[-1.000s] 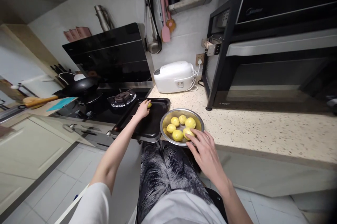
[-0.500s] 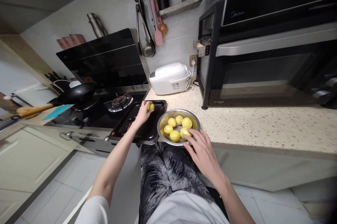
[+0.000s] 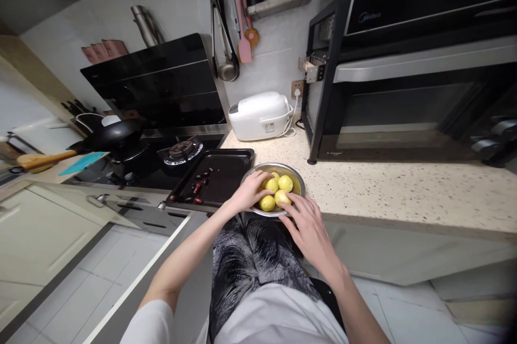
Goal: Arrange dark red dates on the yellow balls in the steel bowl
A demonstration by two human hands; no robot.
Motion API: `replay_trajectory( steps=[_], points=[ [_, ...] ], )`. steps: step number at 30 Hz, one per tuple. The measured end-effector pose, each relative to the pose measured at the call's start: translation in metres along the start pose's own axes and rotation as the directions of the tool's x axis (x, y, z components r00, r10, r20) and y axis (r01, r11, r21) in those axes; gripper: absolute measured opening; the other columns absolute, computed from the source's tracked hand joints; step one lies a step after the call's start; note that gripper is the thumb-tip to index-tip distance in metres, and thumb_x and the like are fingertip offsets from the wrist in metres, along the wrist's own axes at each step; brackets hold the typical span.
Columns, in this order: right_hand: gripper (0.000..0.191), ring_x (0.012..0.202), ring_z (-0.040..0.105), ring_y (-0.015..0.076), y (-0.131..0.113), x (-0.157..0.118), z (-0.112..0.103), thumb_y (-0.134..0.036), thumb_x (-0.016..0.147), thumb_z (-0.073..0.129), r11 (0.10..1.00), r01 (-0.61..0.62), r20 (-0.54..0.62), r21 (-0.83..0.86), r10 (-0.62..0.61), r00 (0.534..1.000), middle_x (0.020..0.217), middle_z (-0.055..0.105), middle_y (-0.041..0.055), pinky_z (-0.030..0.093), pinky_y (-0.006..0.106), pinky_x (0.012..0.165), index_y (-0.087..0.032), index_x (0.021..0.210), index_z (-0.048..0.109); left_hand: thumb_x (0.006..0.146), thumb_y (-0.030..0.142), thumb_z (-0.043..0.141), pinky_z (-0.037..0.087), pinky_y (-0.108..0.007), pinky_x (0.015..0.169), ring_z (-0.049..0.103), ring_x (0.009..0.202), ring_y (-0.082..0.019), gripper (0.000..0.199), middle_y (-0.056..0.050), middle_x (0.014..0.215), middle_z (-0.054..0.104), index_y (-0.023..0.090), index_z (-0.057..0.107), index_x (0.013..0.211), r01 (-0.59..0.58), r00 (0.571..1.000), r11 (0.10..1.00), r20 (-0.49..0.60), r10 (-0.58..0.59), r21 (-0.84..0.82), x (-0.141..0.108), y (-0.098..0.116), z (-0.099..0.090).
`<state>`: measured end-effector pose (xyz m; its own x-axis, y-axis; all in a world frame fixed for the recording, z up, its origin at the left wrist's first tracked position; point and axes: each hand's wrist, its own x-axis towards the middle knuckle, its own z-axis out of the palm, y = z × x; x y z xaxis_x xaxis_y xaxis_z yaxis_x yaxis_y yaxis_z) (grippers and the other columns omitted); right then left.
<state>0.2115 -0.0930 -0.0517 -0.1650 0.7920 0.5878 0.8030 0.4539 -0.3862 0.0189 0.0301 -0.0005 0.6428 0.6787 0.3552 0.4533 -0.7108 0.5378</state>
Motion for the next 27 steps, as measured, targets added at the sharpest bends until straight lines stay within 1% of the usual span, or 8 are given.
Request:
replay_trajectory(
  steps=[4,8,12,15,18,21,24,27],
  points=[
    [0.035,0.133,0.057,0.028,0.001,0.001,0.0,-0.039,0.108,0.044,1.0,0.005,-0.015,-0.004,-0.005,1.0,0.141,0.064,0.0112,0.038,0.057,0.119,-0.024,0.13,0.067,0.096,0.033,0.066,0.047,-0.045,0.11,0.062,0.12,-0.028,0.038,-0.012,0.128,0.065,0.022,0.063,0.132,-0.011,1.0,1.0,-0.005,0.011,-0.004,0.0,-0.001,-0.001],
    [0.036,0.132,0.058,0.029,0.005,0.0,0.003,-0.041,0.108,0.042,1.0,0.027,-0.019,-0.01,-0.027,0.999,0.139,0.065,0.0122,0.039,0.058,0.117,-0.024,0.129,0.066,0.099,0.029,0.061,0.048,-0.043,0.108,0.064,0.116,-0.027,0.029,-0.012,0.124,0.066,0.02,0.067,0.125,-0.014,1.0,1.0,-0.009,0.014,0.019,0.0,0.002,0.0],
    [0.038,0.131,0.059,0.0307,0.013,-0.003,0.007,-0.043,0.108,0.041,0.998,0.06,-0.04,-0.015,-0.06,0.997,0.138,0.065,0.0133,0.039,0.059,0.116,-0.024,0.13,0.066,0.097,0.029,0.064,0.048,-0.043,0.109,0.064,0.118,-0.027,0.032,-0.012,0.125,0.066,0.022,0.066,0.128,-0.027,0.999,1.0,-0.036,0.027,-0.013,-0.002,0.004,0.003],
    [0.04,0.13,0.059,0.0318,0.019,-0.004,0.01,-0.044,0.108,0.04,0.997,0.081,-0.039,-0.019,-0.082,0.996,0.137,0.065,0.0139,0.038,0.06,0.116,-0.023,0.132,0.065,0.097,0.031,0.064,0.047,-0.042,0.111,0.062,0.123,-0.027,0.04,-0.012,0.131,0.063,0.022,0.061,0.136,-0.03,0.993,0.999,-0.112,0.026,-0.035,-0.009,0.0,-0.005],
    [0.04,0.128,0.059,0.0326,0.021,-0.005,0.01,-0.045,0.108,0.04,0.995,0.102,-0.038,-0.023,-0.103,0.994,0.136,0.066,0.0139,0.039,0.06,0.114,-0.023,0.13,0.065,0.097,0.032,0.064,0.046,-0.041,0.113,0.06,0.126,-0.026,0.042,-0.012,0.132,0.062,0.022,0.06,0.138,0.075,0.968,0.997,-0.24,-0.068,0.021,-0.027,-0.012,-0.027],
    [0.041,0.128,0.059,0.0328,0.02,-0.005,0.01,-0.046,0.108,0.039,0.995,0.101,-0.042,-0.017,-0.102,0.994,0.135,0.065,0.0138,0.038,0.06,0.114,-0.023,0.129,0.066,0.094,0.033,0.068,0.044,-0.046,0.114,0.058,0.128,-0.029,0.045,-0.012,0.134,0.061,0.022,0.06,0.137,0.334,0.911,0.925,-0.316,-0.267,0.181,-0.057,-0.033,-0.058],
    [0.042,0.129,0.058,0.0328,0.018,-0.004,0.01,-0.046,0.108,0.039,0.996,0.084,-0.043,-0.008,-0.084,0.996,0.136,0.065,0.0143,0.036,0.06,0.116,-0.023,0.13,0.066,0.09,0.033,0.074,0.047,-0.05,0.107,0.056,0.128,-0.035,0.05,-0.014,0.137,0.059,0.023,0.06,0.137,0.626,0.775,0.684,-0.392,-0.495,0.374,-0.092,-0.054,-0.088],
    [0.043,0.127,0.058,0.0334,0.016,-0.003,0.011,-0.047,0.108,0.039,0.997,0.074,-0.044,-0.003,-0.074,0.996,0.134,0.064,0.015,0.038,0.059,0.114,-0.022,0.128,0.066,0.092,0.041,0.071,0.048,-0.047,0.103,0.056,0.124,-0.036,0.048,-0.016,0.134,0.062,0.022,0.063,0.135,0.733,0.675,0.46,-0.45,-0.585,0.501,-0.12,-0.064,-0.104]
  ],
)
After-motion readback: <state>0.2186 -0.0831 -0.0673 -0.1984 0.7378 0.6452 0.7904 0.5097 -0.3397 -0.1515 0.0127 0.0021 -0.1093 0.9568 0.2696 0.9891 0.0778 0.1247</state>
